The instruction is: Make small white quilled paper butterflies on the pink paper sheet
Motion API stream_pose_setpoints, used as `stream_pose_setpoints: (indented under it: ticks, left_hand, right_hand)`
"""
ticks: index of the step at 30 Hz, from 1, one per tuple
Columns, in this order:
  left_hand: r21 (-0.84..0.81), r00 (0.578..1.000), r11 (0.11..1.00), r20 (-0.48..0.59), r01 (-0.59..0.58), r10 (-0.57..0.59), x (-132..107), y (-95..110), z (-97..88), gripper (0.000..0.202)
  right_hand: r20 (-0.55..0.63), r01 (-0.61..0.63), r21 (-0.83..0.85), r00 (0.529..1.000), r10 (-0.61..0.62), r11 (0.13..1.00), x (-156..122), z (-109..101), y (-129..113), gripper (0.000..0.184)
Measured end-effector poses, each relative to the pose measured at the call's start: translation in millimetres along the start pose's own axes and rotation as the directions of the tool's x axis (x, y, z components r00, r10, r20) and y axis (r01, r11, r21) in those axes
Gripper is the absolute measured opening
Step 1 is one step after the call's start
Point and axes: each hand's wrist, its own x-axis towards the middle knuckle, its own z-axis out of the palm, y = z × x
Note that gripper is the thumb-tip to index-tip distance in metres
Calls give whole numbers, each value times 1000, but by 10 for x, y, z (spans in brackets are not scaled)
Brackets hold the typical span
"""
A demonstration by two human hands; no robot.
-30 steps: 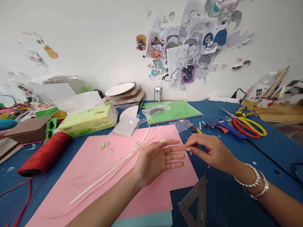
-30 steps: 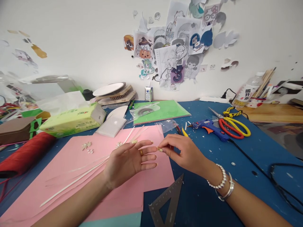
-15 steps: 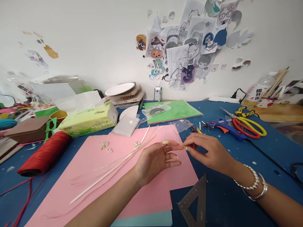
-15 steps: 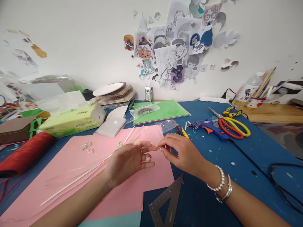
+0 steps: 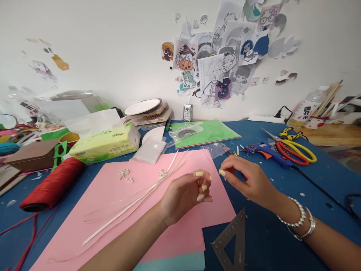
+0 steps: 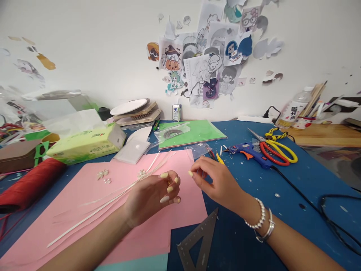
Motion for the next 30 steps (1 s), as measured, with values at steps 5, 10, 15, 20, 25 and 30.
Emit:
stream_pose_setpoints:
  ticks: [5,10,15,20,25,30]
  left_hand:
    - [14,1000,1000,0,8,-8,12,-29,1,17]
    - [39,999,999,-36,18,-16,20,-38,19,14]
    - [144,991,987,-124,67,-49,52,-43,-15,15]
    - [186,986,980,-158,74,-45,72,-60,-52,18]
    - [220,981,971,-183,98,-58,67,-77,-70,17]
    - [237,979,966,-196,107,-60,65,-84,-84,15]
  right_hand:
    - [71,146,25,987,-147,989,-60,110,-87,18]
    - [69,309,-274,951,-301,911,-65,197,-108,21]
    - [128,396,-472,915,-384,787,-59,209,-72,15]
    - [161,402,-471,914,-371,785,-67,226,-25,19]
    - [200,424,-454,906,-374,784,-92,235,-29,21]
    - [258,422,-462,905,-337,780,-102,216,-69,21]
